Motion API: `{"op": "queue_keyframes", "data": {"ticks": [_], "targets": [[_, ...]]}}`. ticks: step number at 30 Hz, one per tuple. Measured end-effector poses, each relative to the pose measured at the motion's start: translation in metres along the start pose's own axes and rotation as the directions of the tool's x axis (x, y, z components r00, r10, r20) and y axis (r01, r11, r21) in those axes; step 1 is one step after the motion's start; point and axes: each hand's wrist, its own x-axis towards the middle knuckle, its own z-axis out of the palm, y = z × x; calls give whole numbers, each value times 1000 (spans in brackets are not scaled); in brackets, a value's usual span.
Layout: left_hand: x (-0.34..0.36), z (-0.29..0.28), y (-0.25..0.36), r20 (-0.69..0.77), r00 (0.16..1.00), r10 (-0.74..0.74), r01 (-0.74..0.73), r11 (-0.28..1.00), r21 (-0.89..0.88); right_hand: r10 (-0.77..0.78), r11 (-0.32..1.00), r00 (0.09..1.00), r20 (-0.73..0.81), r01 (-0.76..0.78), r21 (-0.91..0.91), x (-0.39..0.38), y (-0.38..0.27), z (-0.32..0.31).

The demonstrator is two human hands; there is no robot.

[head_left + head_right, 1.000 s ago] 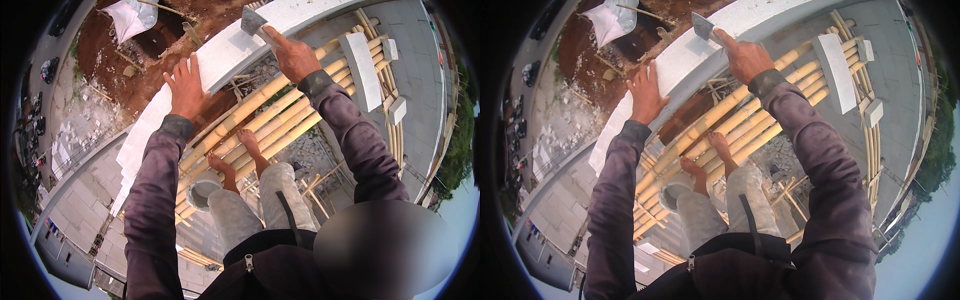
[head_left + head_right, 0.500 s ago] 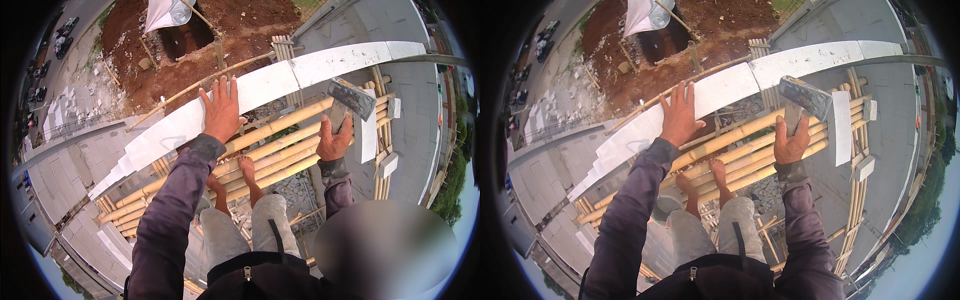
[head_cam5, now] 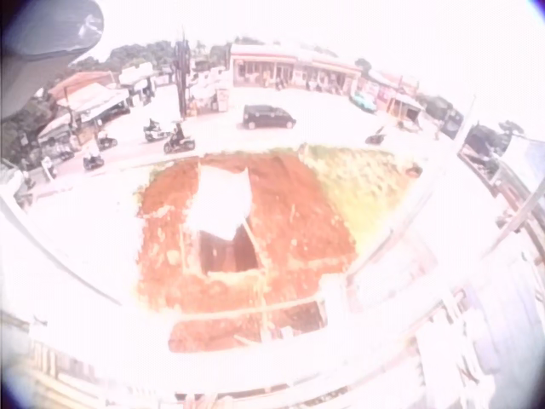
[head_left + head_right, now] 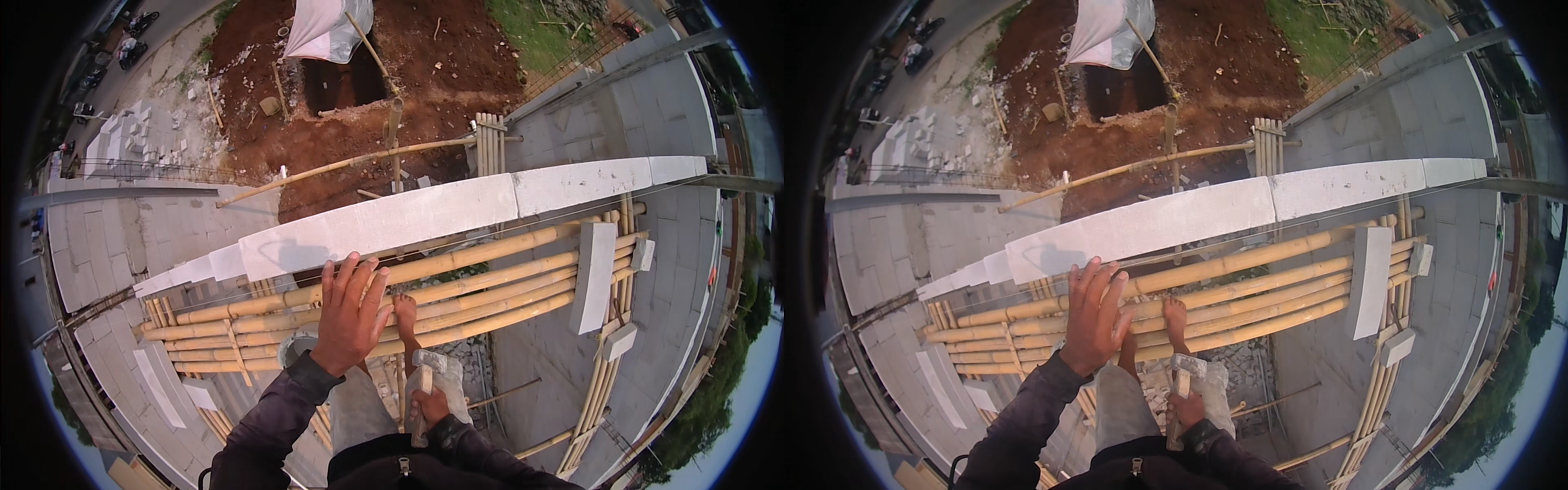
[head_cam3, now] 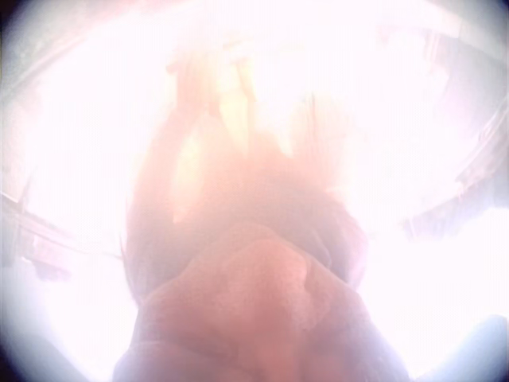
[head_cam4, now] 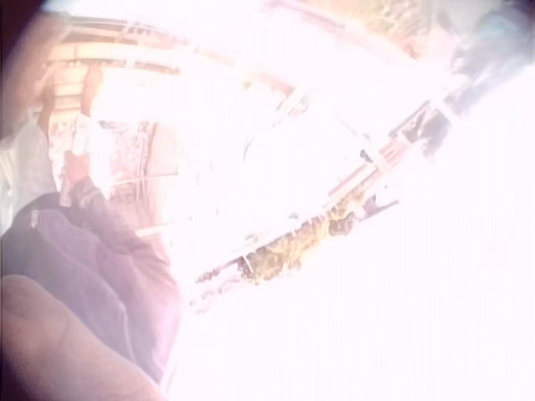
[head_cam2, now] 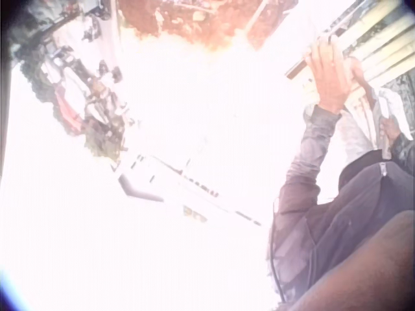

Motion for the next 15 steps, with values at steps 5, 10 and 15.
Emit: {"op": "queue_keyframes", "data": {"ticks": [5,10,15], "targets": [[-127,10,7,203,934,-294,336,916,-218,121,989,991,53,-116,-94,21,32,-6],[-259,53,-12,312,751,-581,647,741,-179,131,990,991,39,-129,-63,35,37,-18],[-339,91,-21,452,482,-750,869,476,-136,150,987,987,52,-146,-65,37,38,-19]]}}
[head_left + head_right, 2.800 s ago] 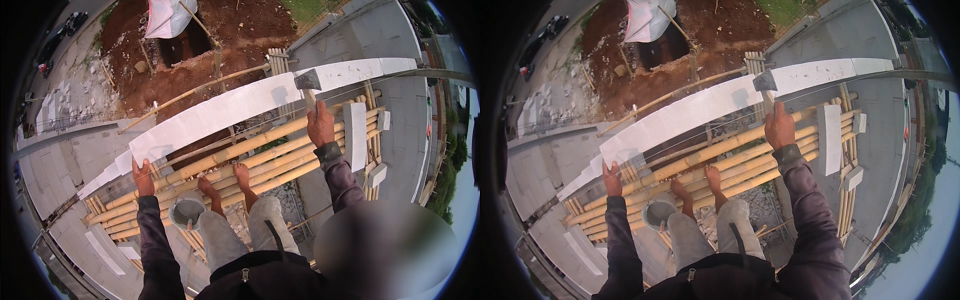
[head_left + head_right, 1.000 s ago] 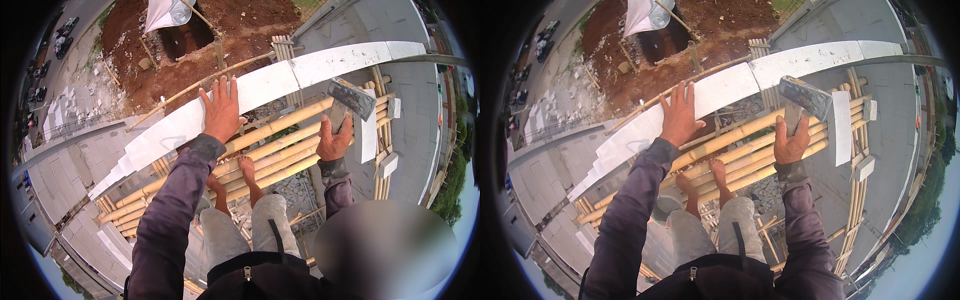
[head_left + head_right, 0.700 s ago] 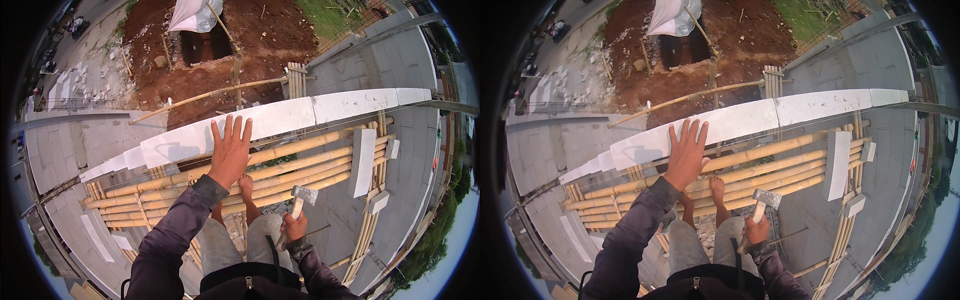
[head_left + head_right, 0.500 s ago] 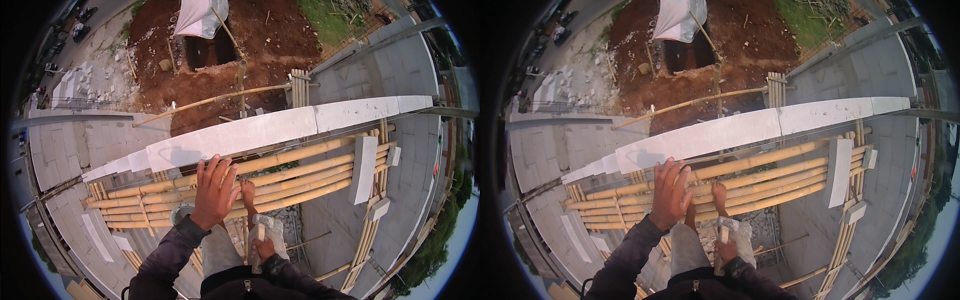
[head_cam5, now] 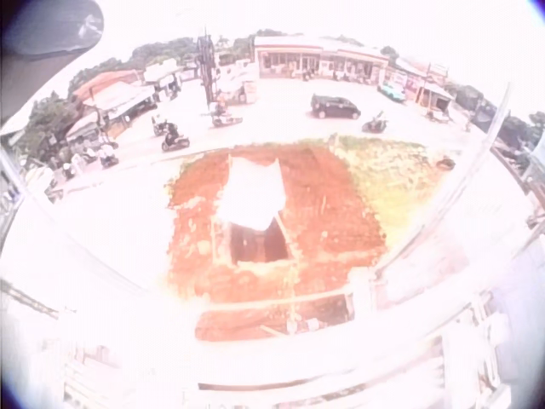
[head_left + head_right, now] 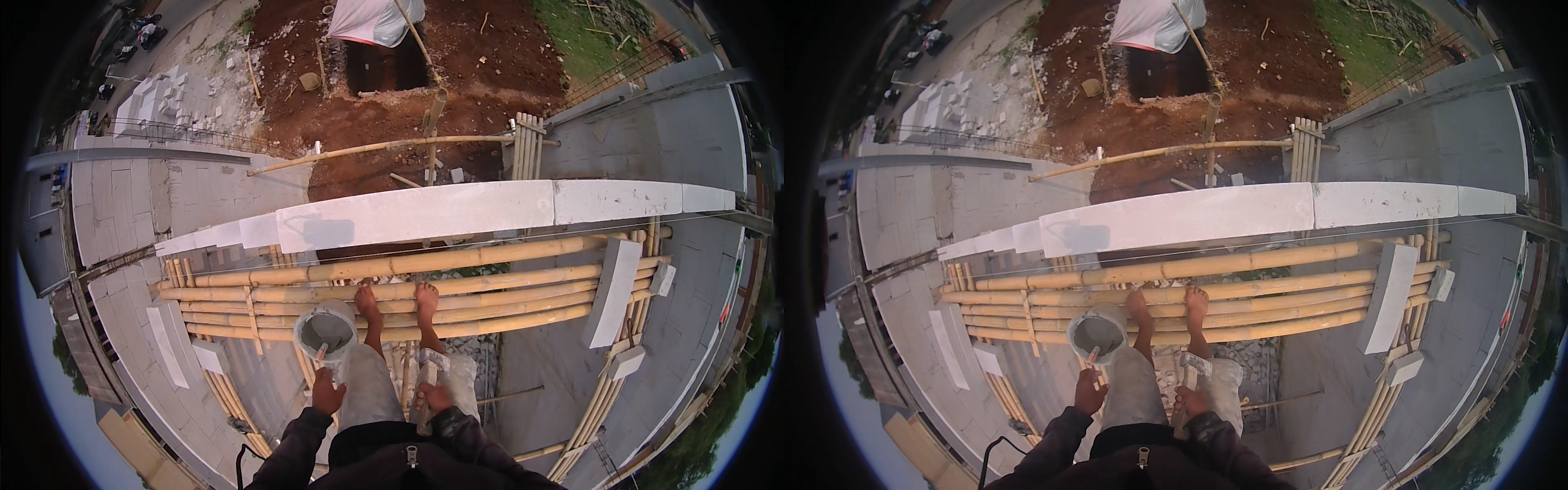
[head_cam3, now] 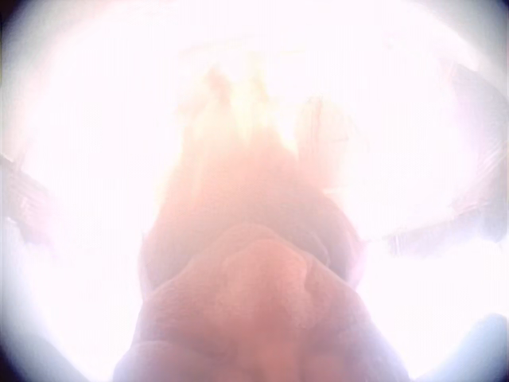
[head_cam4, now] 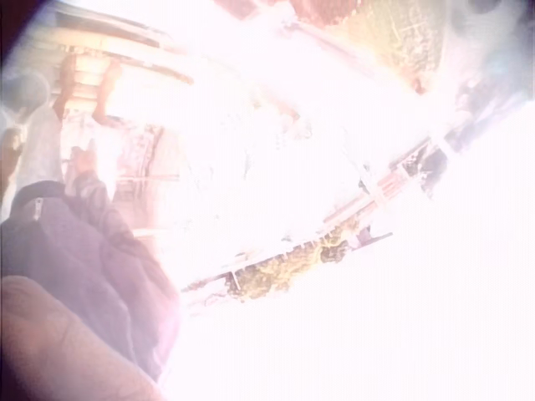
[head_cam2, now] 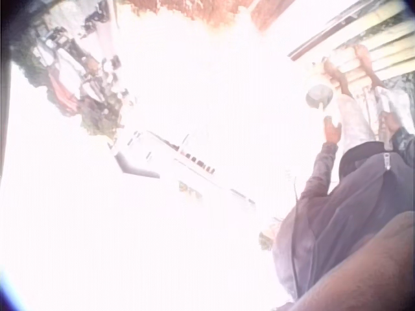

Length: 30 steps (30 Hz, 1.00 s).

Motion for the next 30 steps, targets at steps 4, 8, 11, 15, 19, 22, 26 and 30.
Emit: {"op": "queue_keyframes", "data": {"ticks": [4,8,11,15,19,22,26,30], "targets": [[1,29,-21,-18,988,-153,147,972,-186,2,999,1000,6,-2,-47,-2,-4,0],[9,50,-24,-49,981,-186,174,967,-189,0,1000,1000,-4,0,-22,-7,-11,3],[10,54,-19,-50,991,-125,118,985,-123,-5,999,1000,-5,5,-52,-12,-16,7],[8,51,-8,-3,985,-174,170,963,-209,21,999,1000,-5,-21,-34,-15,-18,10],[12,48,-4,19,975,-221,220,952,-213,16,998,1000,-25,-18,-57,-9,-15,9],[18,47,-7,10,979,-201,200,964,-176,6,997,1000,-21,-7,-81,-4,-12,6],[19,45,-12,9,983,-183,182,971,-157,13,998,1000,1,-13,-56,0,-8,4],[18,42,-13,38,979,-202,205,966,-160,12,997,1000,-9,-12,-80,-1,-7,4]]}}
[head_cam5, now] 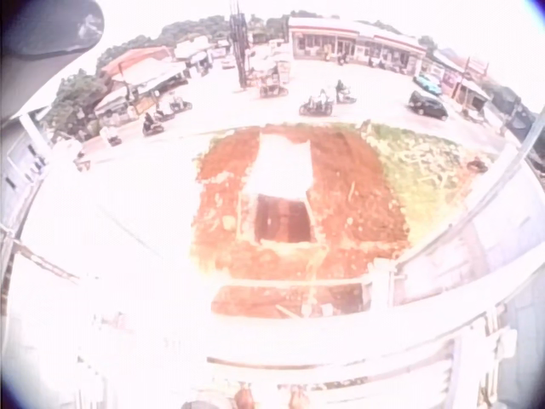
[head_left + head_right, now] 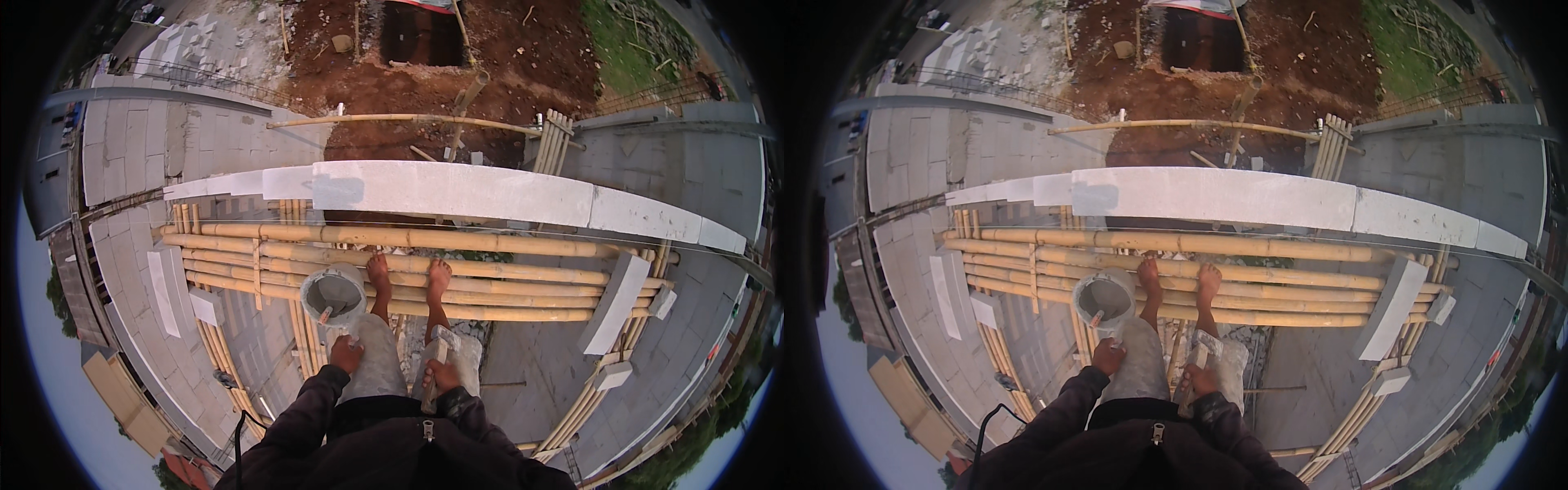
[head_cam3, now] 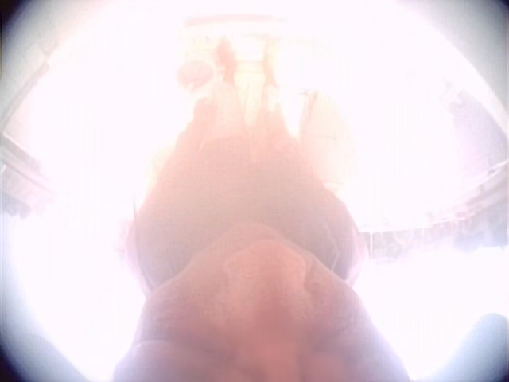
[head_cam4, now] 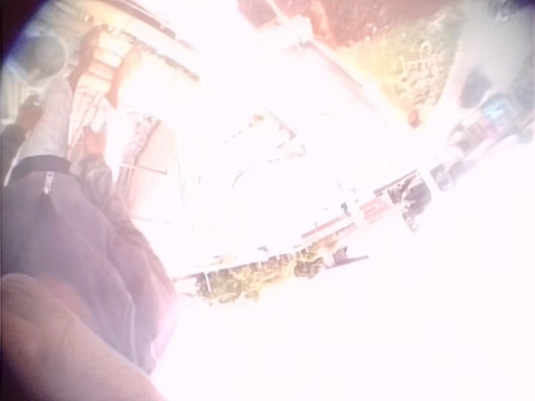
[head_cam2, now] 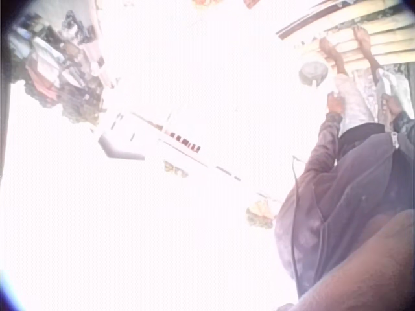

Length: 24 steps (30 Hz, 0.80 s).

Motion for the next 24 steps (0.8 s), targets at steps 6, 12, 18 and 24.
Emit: {"op": "queue_keyframes", "data": {"ticks": [6,12,18,24], "targets": [[2,-4,10,5,999,-34,33,999,29,-6,1000,999,-40,5,-16,2,1,1],[2,-5,6,20,998,-62,62,998,-5,-3,999,999,-36,1,-38,10,8,-1],[7,-2,-5,15,999,-31,30,998,48,1,1000,998,-59,-2,-29,13,13,-1],[7,0,-9,25,1000,-11,10,999,39,-21,999,999,-47,22,40,4,8,5]]}}
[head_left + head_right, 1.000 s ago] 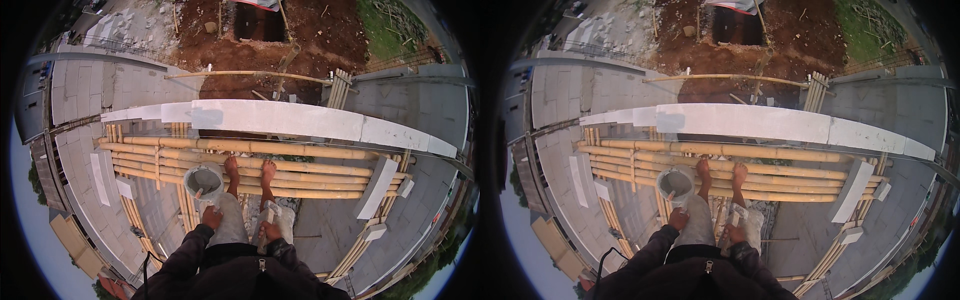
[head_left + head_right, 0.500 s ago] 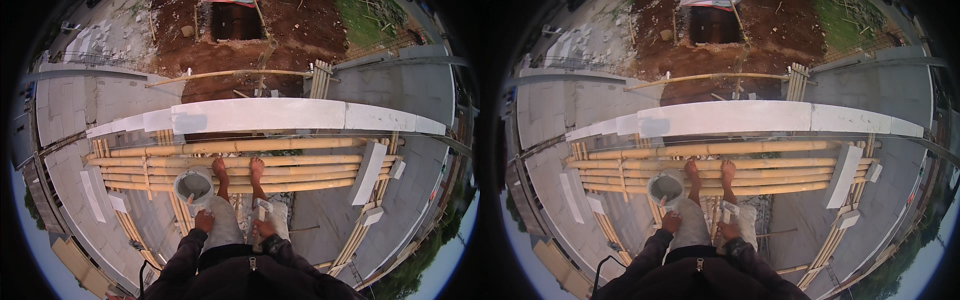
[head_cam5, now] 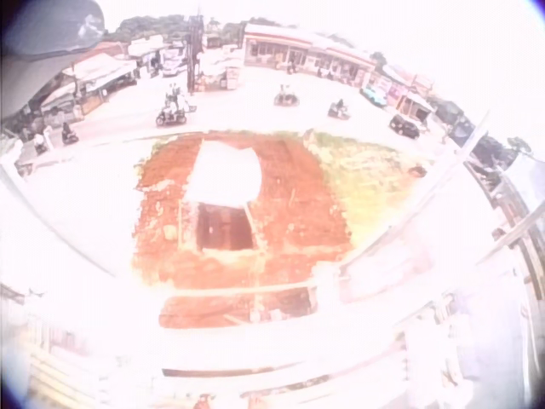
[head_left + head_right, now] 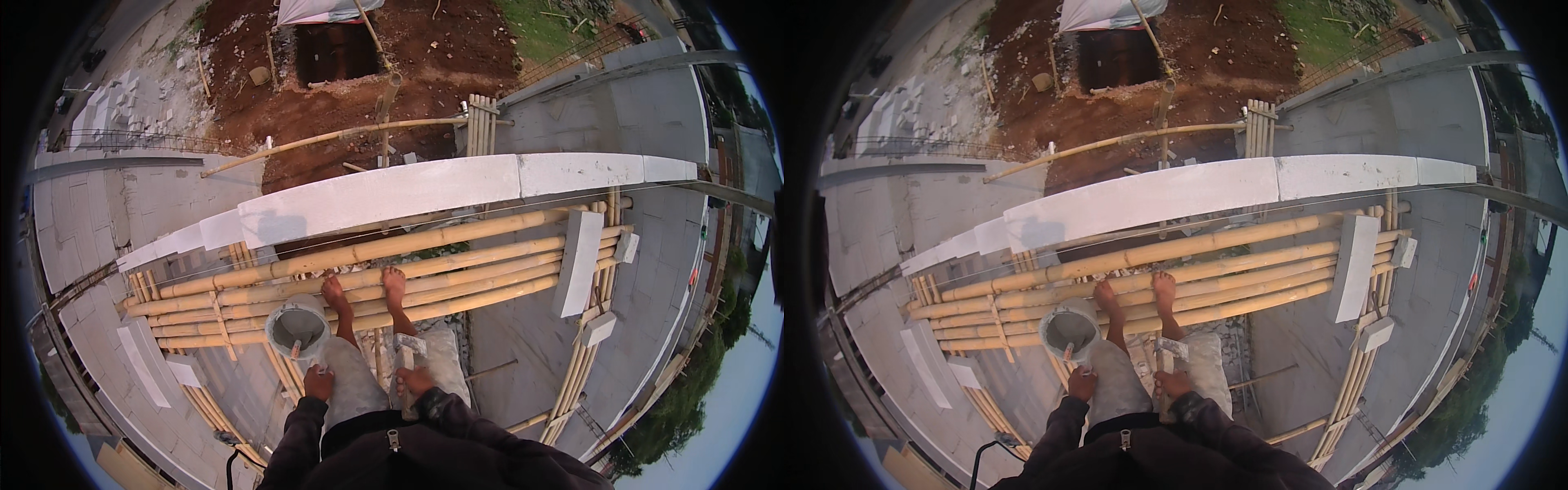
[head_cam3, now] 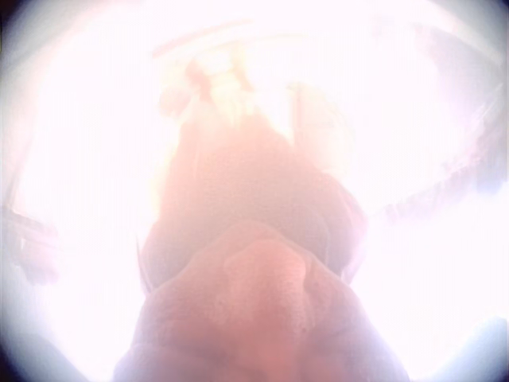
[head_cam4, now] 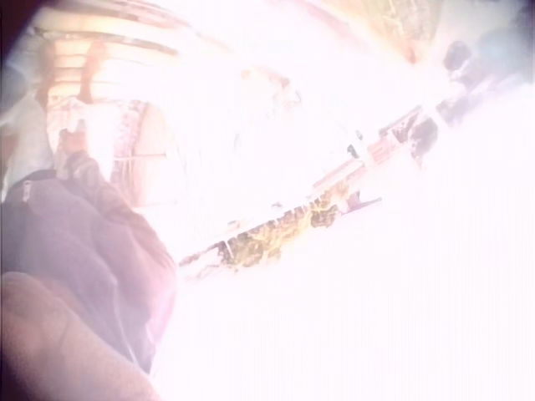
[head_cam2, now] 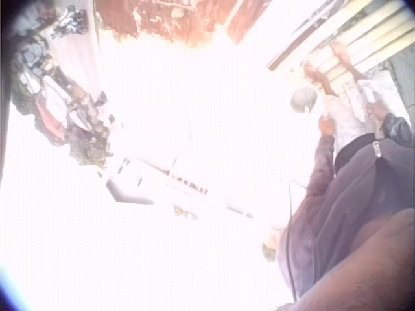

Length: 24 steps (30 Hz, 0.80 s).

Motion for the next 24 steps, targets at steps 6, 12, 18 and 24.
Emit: {"op": "queue_keyframes", "data": {"ticks": [6,12,18,24], "targets": [[-2,1,0,3,1000,5,-5,1000,-27,-36,998,999,-11,36,-43,-3,-1,3],[-1,3,1,5,1000,-5,5,1000,4,-15,998,1000,-11,15,-65,1,2,2],[0,6,2,9,1000,-26,26,1000,-18,15,998,1000,-22,-16,-64,3,4,3],[-4,5,-4,-63,997,-47,43,997,-60,-50,995,999,8,51,-80,5,10,2]]}}
